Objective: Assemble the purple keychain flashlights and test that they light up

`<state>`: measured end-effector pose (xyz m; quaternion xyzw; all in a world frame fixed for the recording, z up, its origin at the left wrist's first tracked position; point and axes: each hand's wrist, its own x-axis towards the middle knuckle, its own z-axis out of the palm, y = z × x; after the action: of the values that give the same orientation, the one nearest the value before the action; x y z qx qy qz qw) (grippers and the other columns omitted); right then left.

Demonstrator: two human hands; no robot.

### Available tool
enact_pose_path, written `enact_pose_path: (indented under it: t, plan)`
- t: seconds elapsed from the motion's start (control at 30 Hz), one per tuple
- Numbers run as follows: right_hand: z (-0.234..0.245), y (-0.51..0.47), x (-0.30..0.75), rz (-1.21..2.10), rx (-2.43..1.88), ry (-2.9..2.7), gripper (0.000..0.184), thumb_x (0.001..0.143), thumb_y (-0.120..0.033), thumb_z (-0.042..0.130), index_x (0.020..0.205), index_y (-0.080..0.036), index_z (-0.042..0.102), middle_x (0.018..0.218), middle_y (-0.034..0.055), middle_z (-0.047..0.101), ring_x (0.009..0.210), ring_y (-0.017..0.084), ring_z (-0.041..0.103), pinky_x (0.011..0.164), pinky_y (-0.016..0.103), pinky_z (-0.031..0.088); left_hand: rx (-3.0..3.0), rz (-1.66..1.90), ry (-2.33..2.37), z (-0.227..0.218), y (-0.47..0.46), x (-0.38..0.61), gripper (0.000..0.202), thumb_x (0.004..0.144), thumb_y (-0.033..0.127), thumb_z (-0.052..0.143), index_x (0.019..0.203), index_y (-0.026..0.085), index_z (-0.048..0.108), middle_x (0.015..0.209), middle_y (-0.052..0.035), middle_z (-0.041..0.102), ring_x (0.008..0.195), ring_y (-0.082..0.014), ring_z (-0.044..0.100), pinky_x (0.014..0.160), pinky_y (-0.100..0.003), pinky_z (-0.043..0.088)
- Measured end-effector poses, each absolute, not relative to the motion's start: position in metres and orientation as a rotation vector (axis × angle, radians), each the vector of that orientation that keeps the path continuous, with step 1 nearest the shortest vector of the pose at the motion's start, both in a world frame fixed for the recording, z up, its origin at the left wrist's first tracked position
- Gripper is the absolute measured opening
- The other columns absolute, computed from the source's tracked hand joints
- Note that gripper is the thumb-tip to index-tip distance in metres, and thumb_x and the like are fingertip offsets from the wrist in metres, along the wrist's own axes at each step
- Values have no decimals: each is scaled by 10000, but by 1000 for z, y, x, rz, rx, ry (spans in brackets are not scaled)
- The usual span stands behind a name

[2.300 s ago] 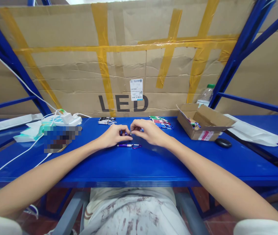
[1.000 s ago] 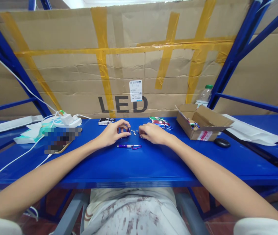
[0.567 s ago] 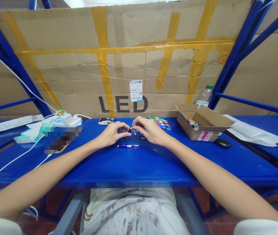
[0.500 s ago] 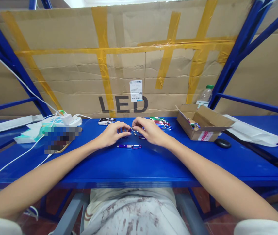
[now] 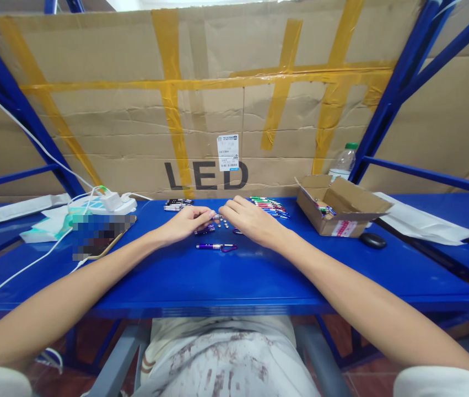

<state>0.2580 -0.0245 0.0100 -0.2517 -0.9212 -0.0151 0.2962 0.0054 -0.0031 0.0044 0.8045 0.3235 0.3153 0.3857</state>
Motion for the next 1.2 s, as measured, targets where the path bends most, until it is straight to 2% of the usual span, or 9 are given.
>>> enact_pose_path:
  t: [0.13, 0.2, 0.3, 0.43, 0.6, 0.77, 0.97, 1.2]
  plan:
    - [12, -25, 256, 144, -691, -2387, 227, 1127, -346, 480, 1010, -234, 638, 1025, 122, 677, 958, 288, 525, 918, 447, 426, 1968, 803, 789, 1, -1, 6, 612, 887, 751, 715, 934, 141, 726, 775, -40, 691, 672, -150, 602, 623, -266, 461]
    - [9, -24, 255, 219, -722, -2336, 210, 1108, -374, 521, 992, -238, 632, 991, 103, 675, 933, 273, 538, 897, 431, 438, 2010, 832, 795, -1, -1, 7, 560, 910, 689, 725, 1010, 139, 749, 810, -53, 724, 713, -172, 647, 656, -283, 497]
    - [5, -21, 251, 417, -798, -2245, 231, 1075, -437, 583, 972, -235, 625, 905, 59, 676, 830, 230, 571, 802, 385, 467, 2280, 960, 814, -1, -3, 5, 367, 998, 522, 700, 1055, 166, 769, 908, -64, 757, 820, -196, 685, 751, -311, 528]
    - [3, -19, 246, 805, -872, -2128, 409, 1033, -617, 584, 919, -225, 607, 781, 23, 671, 662, 176, 586, 623, 323, 484, 2763, 1136, 685, -1, -5, -1, 198, 1078, 360, 636, 1059, 185, 727, 996, -69, 715, 908, -202, 676, 825, -318, 523]
    - [4, -18, 243, 1106, -872, -2024, 551, 916, -752, 659, 809, -215, 600, 746, 25, 650, 617, 150, 561, 603, 324, 506, 3102, 1190, 633, -3, -5, -2, 219, 1123, 320, 534, 993, 184, 647, 969, -80, 655, 894, -219, 650, 806, -327, 517]
    - [3, -18, 241, 1020, -865, -1945, 459, 906, -673, 729, 911, -228, 613, 774, -5, 640, 667, 162, 583, 611, 304, 470, 2970, 1245, 628, -5, -2, 0, 190, 1117, 339, 562, 1059, 183, 653, 998, -68, 649, 891, -200, 654, 800, -315, 533]
    - [5, -24, 241, 784, -878, -1978, 274, 942, -485, 749, 905, -230, 656, 773, -12, 658, 694, 172, 572, 670, 315, 447, 2768, 1237, 770, -4, -4, 1, 223, 1080, 397, 644, 1015, 188, 685, 946, -47, 676, 872, -197, 664, 806, -315, 521]
    - [3, -17, 241, 856, -905, -2108, 427, 1009, -624, 595, 910, -209, 613, 793, 35, 720, 638, 160, 622, 582, 293, 490, 2921, 1099, 737, -1, -6, -2, 274, 1117, 425, 551, 1082, 191, 689, 1042, -86, 680, 941, -221, 672, 843, -327, 511]
